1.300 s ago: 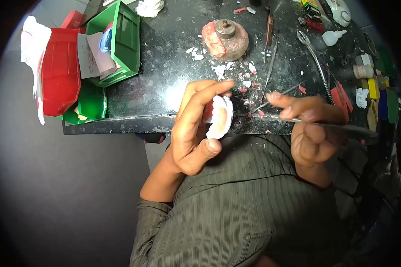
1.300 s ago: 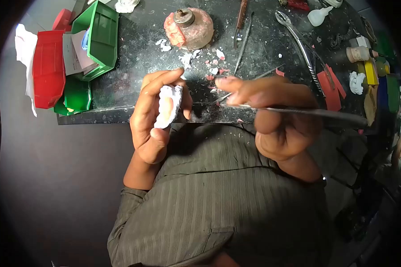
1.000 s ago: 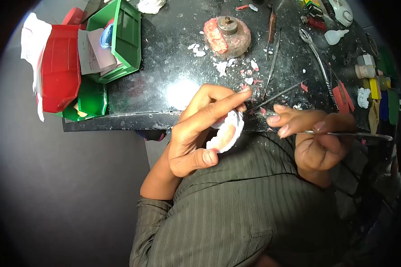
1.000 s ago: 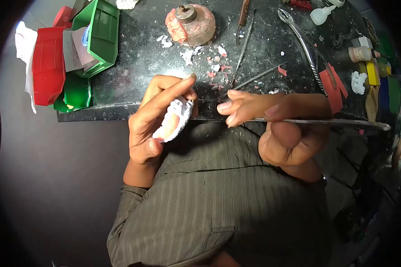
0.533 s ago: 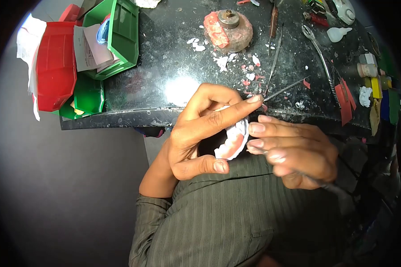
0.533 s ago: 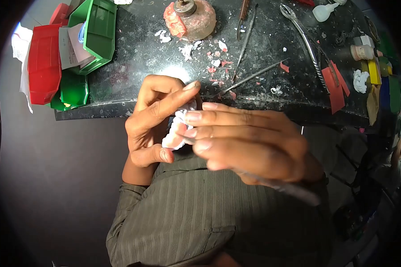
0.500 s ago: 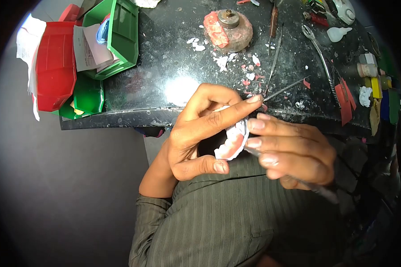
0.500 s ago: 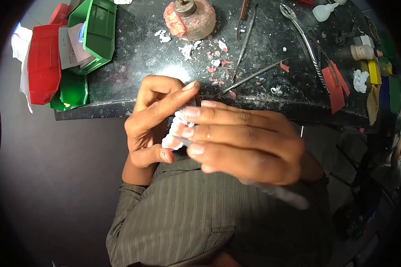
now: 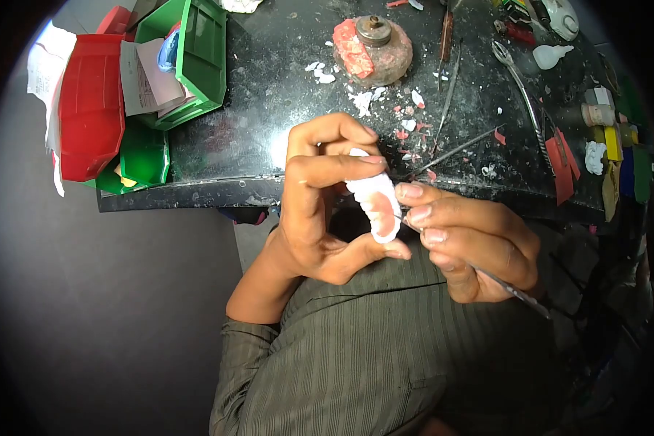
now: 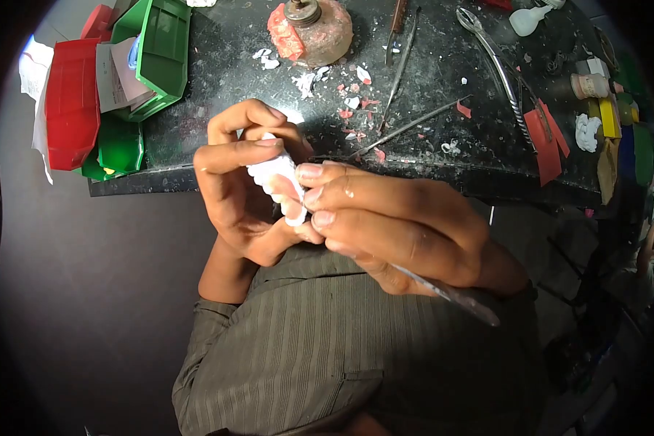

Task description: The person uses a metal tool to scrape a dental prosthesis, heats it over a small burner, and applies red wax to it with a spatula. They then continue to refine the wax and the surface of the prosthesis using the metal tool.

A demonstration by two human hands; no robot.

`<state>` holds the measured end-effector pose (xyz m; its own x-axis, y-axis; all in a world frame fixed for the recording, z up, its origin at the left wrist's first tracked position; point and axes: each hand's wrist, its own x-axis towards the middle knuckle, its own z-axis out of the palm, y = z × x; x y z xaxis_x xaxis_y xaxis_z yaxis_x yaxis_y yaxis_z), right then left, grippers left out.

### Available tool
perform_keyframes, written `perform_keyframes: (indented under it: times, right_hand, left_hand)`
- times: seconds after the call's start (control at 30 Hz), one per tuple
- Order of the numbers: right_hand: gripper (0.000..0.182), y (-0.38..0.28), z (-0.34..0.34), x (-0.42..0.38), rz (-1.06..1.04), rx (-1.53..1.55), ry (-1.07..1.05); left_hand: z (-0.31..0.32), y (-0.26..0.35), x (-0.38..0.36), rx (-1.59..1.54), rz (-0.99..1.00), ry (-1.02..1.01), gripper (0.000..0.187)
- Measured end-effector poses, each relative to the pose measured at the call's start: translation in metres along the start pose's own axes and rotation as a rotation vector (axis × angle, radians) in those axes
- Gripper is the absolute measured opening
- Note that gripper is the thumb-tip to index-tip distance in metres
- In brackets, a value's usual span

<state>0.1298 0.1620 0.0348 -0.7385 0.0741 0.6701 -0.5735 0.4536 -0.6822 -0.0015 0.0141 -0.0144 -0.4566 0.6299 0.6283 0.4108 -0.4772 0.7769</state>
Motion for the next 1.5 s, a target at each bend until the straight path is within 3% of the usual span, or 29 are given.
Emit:
perform_keyframes:
  times: [0.23, 0.33, 0.4, 0.47, 0.6, 0.67, 0.8, 0.87, 0.9, 1.07, 1.13, 1.17, 1.2, 1.27, 1.43, 1.5]
  right_hand:
    - [0.017, 0.005, -0.004, 0.001, 0.008, 0.042, -0.058]
    - [0.019, 0.009, -0.006, -0.002, 0.055, 0.138, -0.043]
    - [0.02, 0.013, -0.006, -0.006, 0.045, 0.147, -0.044]
    - [0.022, 0.013, -0.003, -0.006, 0.133, 0.293, 0.129]
    - [0.022, 0.008, -0.007, -0.01, 0.279, 0.292, 0.272]
    - [0.021, 0.013, -0.01, -0.013, 0.215, 0.203, 0.283]
    - [0.021, 0.006, -0.016, -0.006, 0.318, 0.176, 0.332]
    - [0.023, 0.004, -0.026, -0.004, 0.528, 0.171, 0.296]
    - [0.026, 0.006, -0.027, -0.004, 0.558, 0.211, 0.386]
    - [0.025, 0.013, -0.055, 0.012, 0.759, 0.154, 0.377]
    - [0.025, 0.017, -0.071, 0.017, 0.86, -0.094, 0.025]
    - [0.028, 0.014, -0.077, 0.022, 0.852, -0.263, -0.125]
    - [0.028, 0.012, -0.081, 0.029, 0.844, -0.262, -0.115]
    - [0.029, 0.01, -0.086, 0.038, 0.73, -0.696, -0.489]
    - [0.024, 0.027, -0.098, 0.048, 0.632, -0.929, -0.681]
    - [0.021, 0.032, -0.099, 0.054, 0.673, -0.973, -0.66]
  left_hand:
    - [0.001, -0.003, 0.004, 0.086, 0.102, 0.011, 0.075]
    - [0.002, 0.001, 0.003, 0.059, -0.016, 0.089, 0.07]
    - [0.003, 0.005, 0.001, 0.041, -0.238, 0.209, 0.065]
    - [-0.001, 0.007, 0.004, 0.14, -0.269, 0.204, 0.065]
    - [-0.001, 0.009, 0.005, 0.306, -0.261, 0.266, 0.068]
    - [-0.001, 0.009, 0.004, 0.202, -0.336, 0.322, 0.069]
    - [-0.011, 0.01, 0.007, 0.146, -0.377, 0.233, 0.06]
    - [-0.013, 0.017, 0.009, -0.186, -0.565, 0.311, 0.053]
    - [-0.015, 0.018, 0.009, -0.315, -0.559, 0.311, 0.053]
    - [-0.03, 0.015, 0.012, -0.554, -0.521, 0.26, 0.052]
    - [-0.03, 0.017, 0.014, -0.543, -0.522, 0.316, 0.052]
    - [-0.03, 0.018, 0.015, -0.537, -0.503, 0.323, 0.053]
    - [-0.032, 0.017, 0.016, -0.531, -0.498, 0.313, 0.053]
    - [-0.037, 0.015, 0.017, -0.291, -0.403, 0.27, 0.057]
    - [-0.06, -0.008, 0.022, -0.239, -0.297, 0.222, 0.047]
    - [-0.066, -0.01, 0.031, -0.176, -0.293, 0.208, 0.047]
